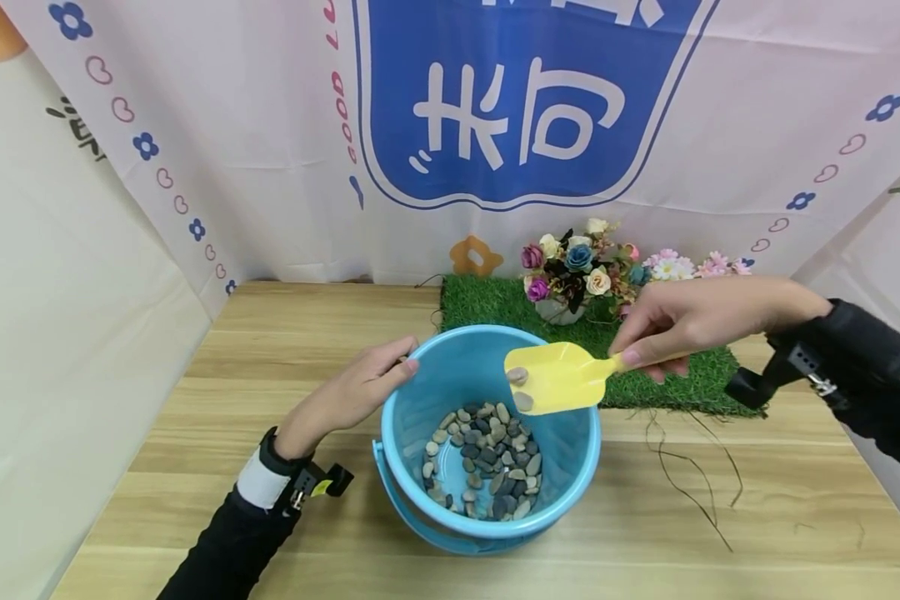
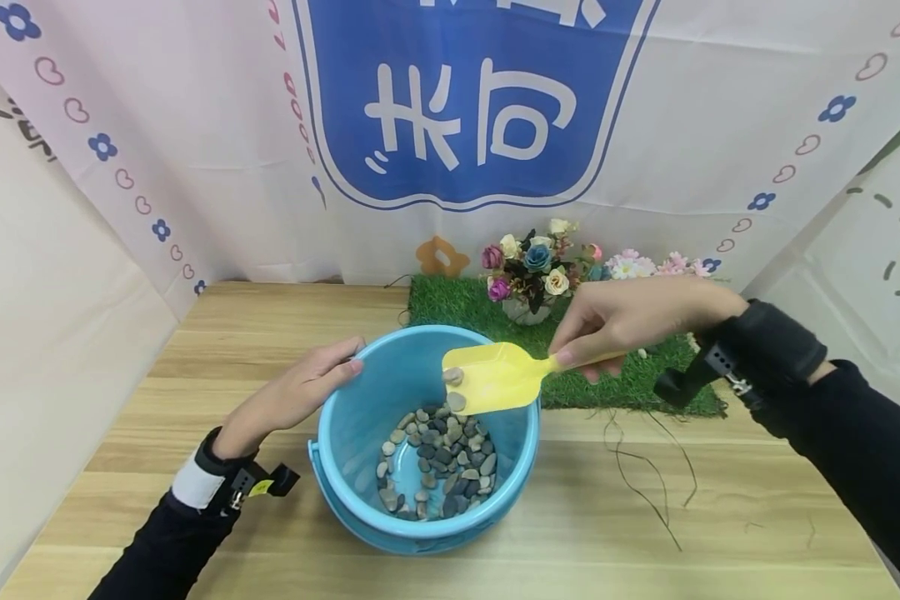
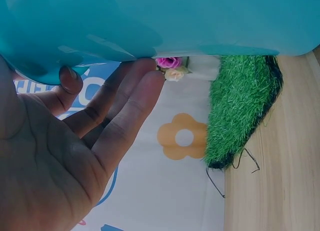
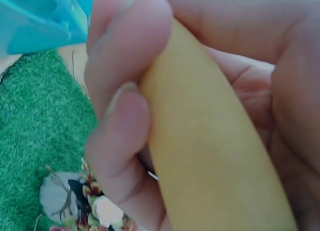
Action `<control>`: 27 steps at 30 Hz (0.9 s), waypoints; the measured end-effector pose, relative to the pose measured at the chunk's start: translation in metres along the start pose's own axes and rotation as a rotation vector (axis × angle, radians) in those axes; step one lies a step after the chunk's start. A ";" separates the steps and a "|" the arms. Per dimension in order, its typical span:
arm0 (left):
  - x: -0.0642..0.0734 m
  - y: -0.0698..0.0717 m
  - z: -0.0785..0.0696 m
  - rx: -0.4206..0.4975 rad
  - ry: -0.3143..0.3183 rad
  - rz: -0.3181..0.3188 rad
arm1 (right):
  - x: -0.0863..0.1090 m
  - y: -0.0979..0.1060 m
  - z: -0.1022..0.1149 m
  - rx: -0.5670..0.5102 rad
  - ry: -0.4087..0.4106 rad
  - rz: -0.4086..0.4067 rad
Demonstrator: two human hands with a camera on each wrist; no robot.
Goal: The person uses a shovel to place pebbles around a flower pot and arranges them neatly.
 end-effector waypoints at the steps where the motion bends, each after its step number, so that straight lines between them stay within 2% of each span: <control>1: 0.000 0.000 0.000 0.002 0.001 0.001 | 0.003 0.001 -0.002 -0.010 -0.004 -0.010; 7: 0.001 0.001 0.001 0.012 0.011 -0.002 | 0.021 0.001 -0.019 -0.039 -0.029 -0.061; 19: 0.001 0.000 0.000 0.036 0.017 0.008 | 0.070 -0.007 -0.073 -0.111 -0.039 -0.184; 23: 0.000 0.000 0.000 0.044 0.014 0.007 | 0.083 -0.014 -0.093 -0.101 -0.071 -0.225; 27: 0.001 0.000 0.000 0.055 0.016 0.004 | 0.092 -0.024 -0.115 -0.101 -0.137 -0.271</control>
Point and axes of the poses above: each hand's wrist, its own x-axis away from the middle knuckle, its own y-axis out of the back of the hand, z = x × y, the point moved 6 cm from there along -x, towards the middle knuckle, and after that the axes turned 11 degrees about -y, right-handed, at the moved point
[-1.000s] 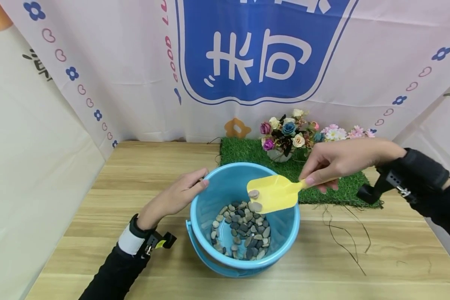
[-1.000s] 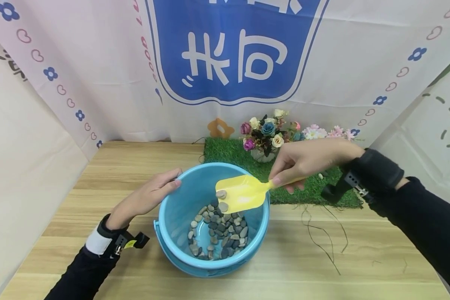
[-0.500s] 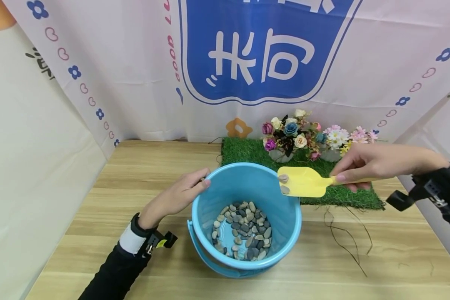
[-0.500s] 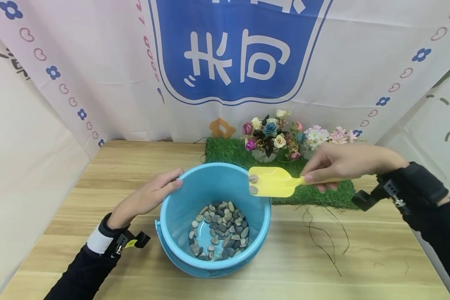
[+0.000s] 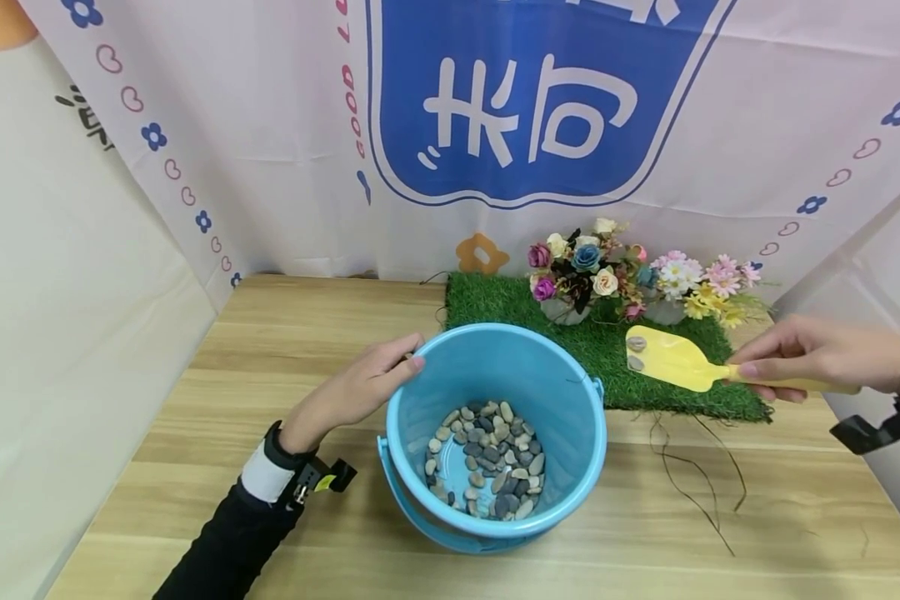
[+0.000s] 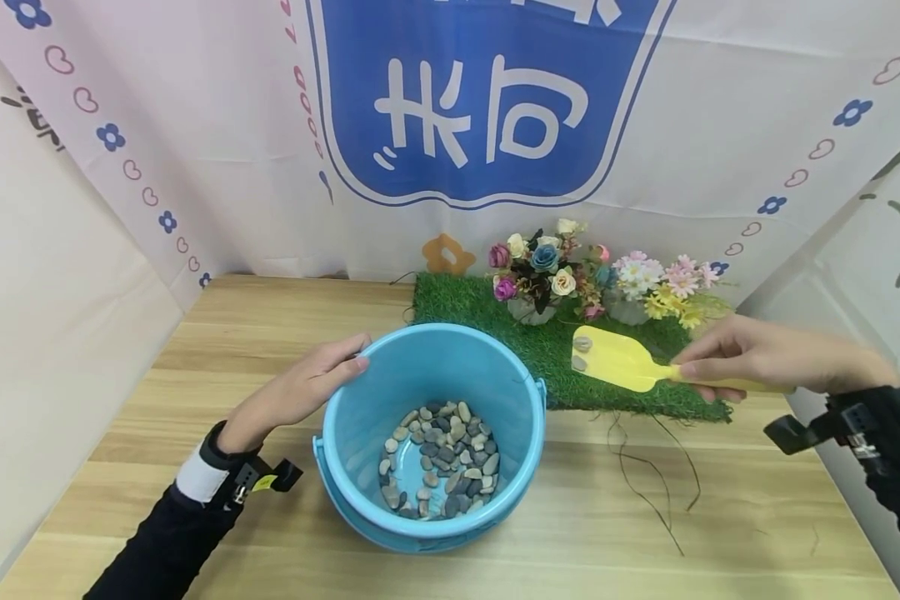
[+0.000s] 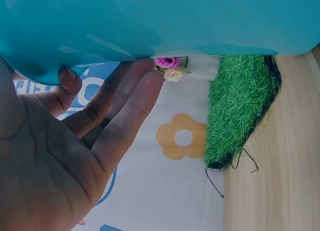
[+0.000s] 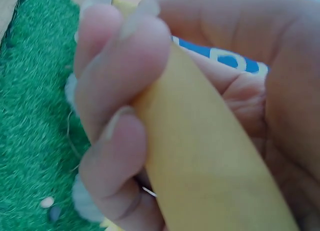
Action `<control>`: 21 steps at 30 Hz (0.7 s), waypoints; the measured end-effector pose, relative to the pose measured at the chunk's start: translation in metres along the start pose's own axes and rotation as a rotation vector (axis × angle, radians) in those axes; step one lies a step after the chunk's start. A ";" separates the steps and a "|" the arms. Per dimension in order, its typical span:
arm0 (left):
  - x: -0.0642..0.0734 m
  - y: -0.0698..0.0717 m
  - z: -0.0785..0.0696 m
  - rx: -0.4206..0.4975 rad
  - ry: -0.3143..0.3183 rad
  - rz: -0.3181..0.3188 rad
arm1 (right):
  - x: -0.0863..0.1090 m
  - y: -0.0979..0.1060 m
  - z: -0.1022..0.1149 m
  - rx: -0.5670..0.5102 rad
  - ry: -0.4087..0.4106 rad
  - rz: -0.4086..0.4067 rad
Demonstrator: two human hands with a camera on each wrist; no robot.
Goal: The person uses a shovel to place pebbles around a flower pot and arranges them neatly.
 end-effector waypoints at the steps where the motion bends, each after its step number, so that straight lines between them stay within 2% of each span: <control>1: 0.000 0.000 0.000 0.002 0.001 0.000 | 0.002 -0.001 -0.006 -0.007 -0.016 -0.013; 15: -0.001 0.000 0.000 -0.027 0.000 0.004 | 0.021 -0.020 -0.085 -0.109 -0.283 -0.168; 21: -0.001 0.000 0.000 -0.026 0.004 0.005 | 0.026 -0.024 -0.110 -0.158 -0.356 -0.228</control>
Point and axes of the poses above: each hand's wrist, its own x-axis away from the middle knuckle, its own y-axis out of the back of the hand, z = x × y, the point moved 6 cm from there along -x, towards the middle knuckle, and after that the axes turned 11 degrees about -y, right-handed, at the moved point
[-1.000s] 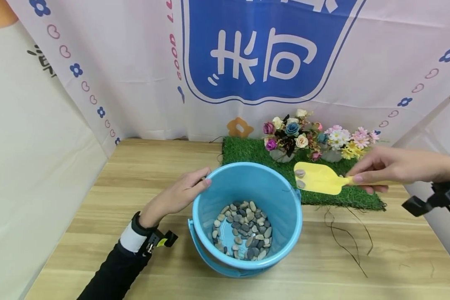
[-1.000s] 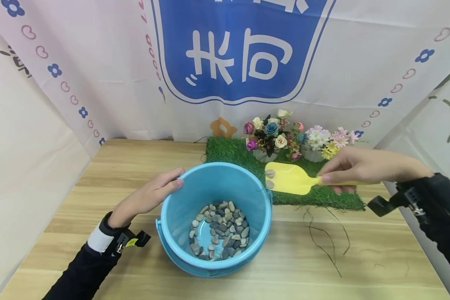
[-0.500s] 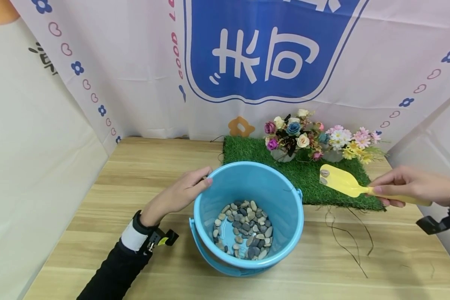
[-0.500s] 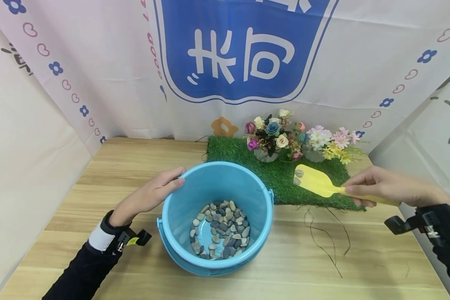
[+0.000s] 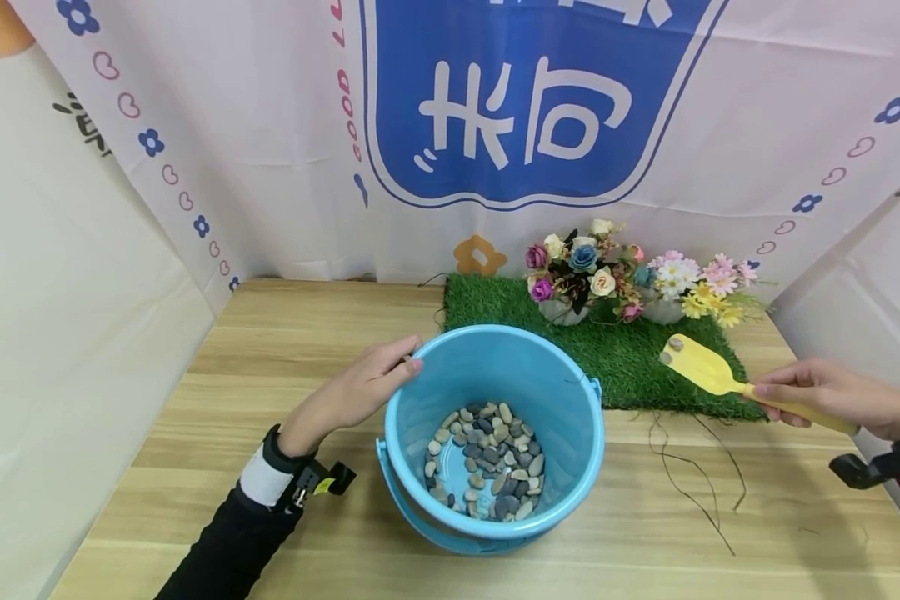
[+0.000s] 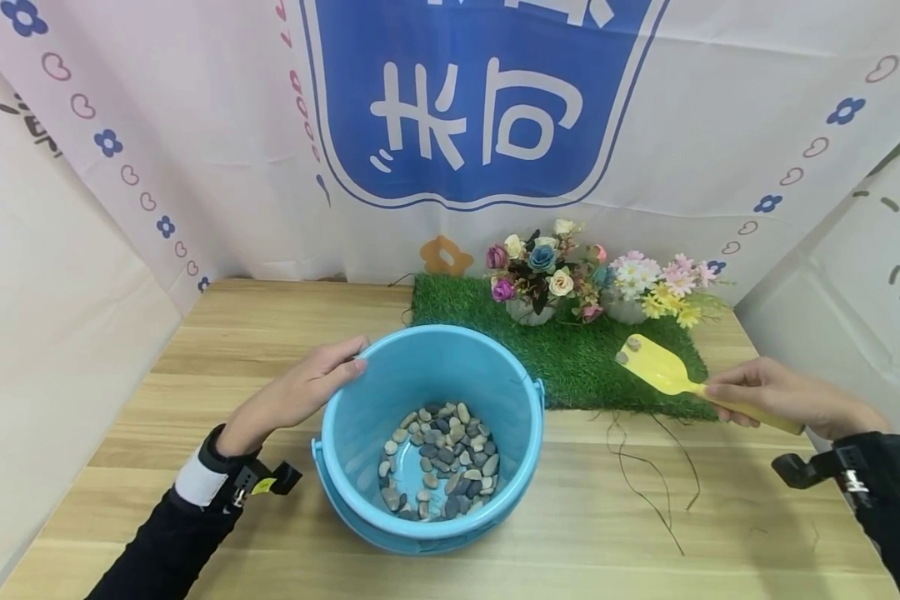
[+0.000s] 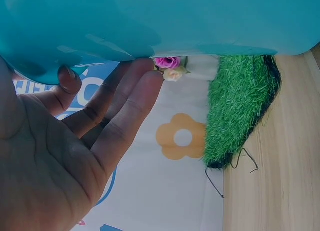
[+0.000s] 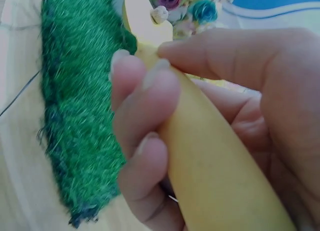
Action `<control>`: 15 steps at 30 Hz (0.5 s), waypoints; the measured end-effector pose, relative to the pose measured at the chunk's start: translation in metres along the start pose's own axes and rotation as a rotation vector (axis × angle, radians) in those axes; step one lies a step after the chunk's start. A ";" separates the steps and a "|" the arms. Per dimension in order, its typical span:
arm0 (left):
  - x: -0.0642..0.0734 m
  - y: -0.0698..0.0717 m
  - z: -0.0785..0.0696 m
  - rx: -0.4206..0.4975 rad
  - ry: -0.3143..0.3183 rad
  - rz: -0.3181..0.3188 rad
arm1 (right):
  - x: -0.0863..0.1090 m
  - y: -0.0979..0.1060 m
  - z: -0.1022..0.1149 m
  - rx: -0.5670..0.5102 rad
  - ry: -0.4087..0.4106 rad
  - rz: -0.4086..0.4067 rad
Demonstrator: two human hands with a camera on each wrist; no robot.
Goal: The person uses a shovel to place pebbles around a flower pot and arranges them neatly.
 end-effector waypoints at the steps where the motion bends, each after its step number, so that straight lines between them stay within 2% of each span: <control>1: 0.000 0.000 0.000 0.002 0.002 0.000 | -0.001 -0.001 -0.003 -0.007 -0.008 -0.002; 8: 0.001 0.000 0.001 -0.003 0.006 -0.004 | -0.004 -0.007 -0.020 -0.010 -0.043 -0.020; 15: 0.000 0.000 0.001 -0.010 0.007 -0.002 | -0.007 -0.010 -0.036 -0.066 -0.091 -0.014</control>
Point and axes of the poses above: each hand's wrist, its own x-axis away from the middle knuckle, its own y-axis out of the back of the hand, z = x × y, the point moved 6 cm from there along -x, towards the middle knuckle, and after that the axes turned 11 degrees about -y, right-handed, at the moved point
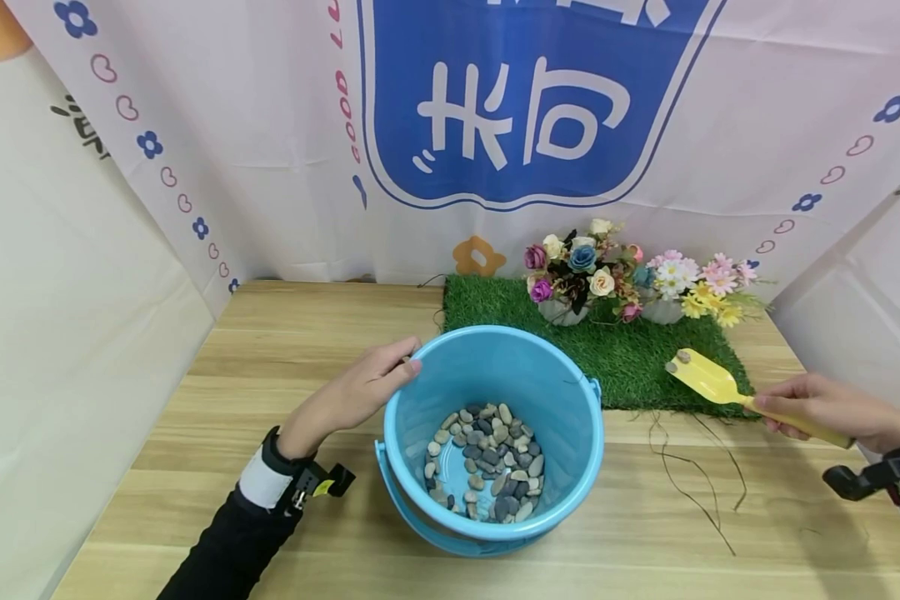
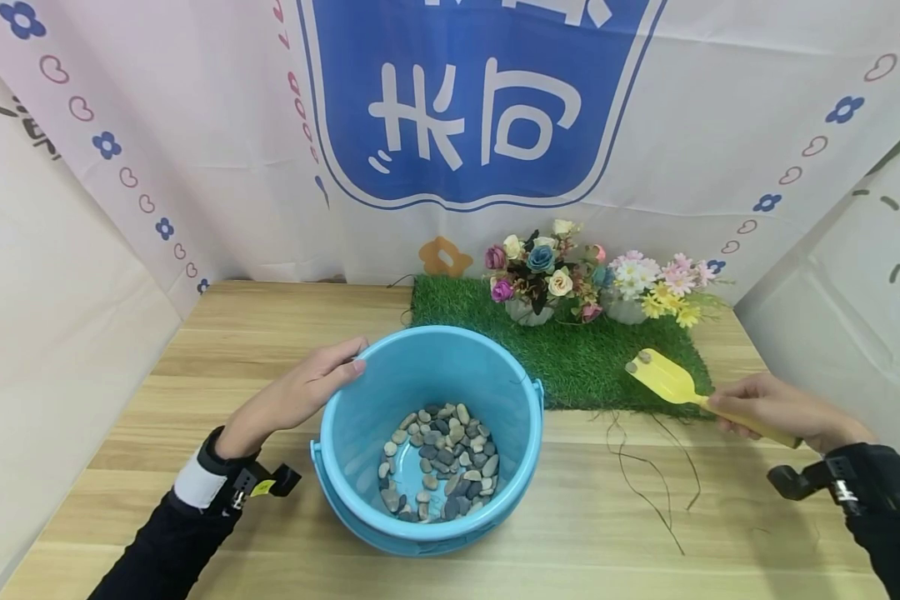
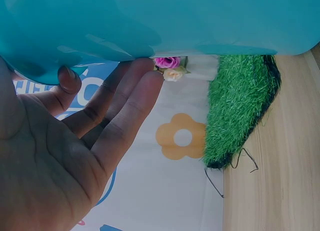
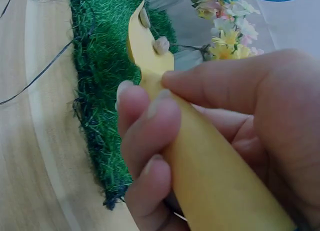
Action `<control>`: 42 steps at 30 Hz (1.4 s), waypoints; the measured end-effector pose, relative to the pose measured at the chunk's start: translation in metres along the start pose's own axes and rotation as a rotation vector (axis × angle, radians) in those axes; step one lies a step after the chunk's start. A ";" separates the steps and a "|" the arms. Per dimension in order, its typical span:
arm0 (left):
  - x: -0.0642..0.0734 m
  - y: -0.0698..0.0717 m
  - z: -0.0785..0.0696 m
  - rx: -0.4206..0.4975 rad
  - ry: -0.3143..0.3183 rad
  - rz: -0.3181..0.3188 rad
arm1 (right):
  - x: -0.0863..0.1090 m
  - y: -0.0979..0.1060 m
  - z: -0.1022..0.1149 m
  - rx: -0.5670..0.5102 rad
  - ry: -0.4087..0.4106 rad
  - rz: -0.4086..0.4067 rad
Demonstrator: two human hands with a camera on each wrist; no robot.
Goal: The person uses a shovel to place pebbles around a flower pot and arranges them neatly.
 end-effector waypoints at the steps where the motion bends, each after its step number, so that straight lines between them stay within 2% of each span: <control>1: 0.000 0.000 0.000 0.000 0.000 0.000 | 0.000 -0.001 -0.001 -0.007 0.000 0.003; 7: 0.000 -0.001 0.000 -0.008 -0.002 -0.004 | -0.003 -0.004 -0.005 -0.024 0.024 0.007; 13: -0.001 -0.001 -0.001 -0.017 -0.011 -0.005 | -0.006 -0.006 -0.006 -0.060 -0.017 0.019; 19: 0.000 0.000 -0.001 -0.023 -0.014 -0.007 | -0.009 -0.006 -0.003 -0.040 -0.066 0.004; 28: -0.002 -0.001 -0.002 -0.016 -0.007 -0.010 | -0.011 -0.009 0.010 -0.010 -0.046 -0.012; 30: -0.003 -0.001 -0.006 -0.010 -0.002 -0.010 | -0.011 -0.010 0.014 -0.002 -0.066 -0.016; 37: -0.009 0.004 -0.038 0.005 0.012 0.008 | -0.015 -0.012 0.031 -0.009 -0.129 -0.005; 42: -0.010 0.004 -0.043 -0.007 0.016 0.007 | -0.019 -0.015 0.042 -0.066 -0.183 0.030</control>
Point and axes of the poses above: each hand's wrist, its own x-axis away from the middle knuckle, its own y-axis out of the back of the hand, z = x × y, the point moved 6 cm from there along -x, towards the middle knuckle, and after that the axes turned 11 degrees about -y, right-handed, at the moved point
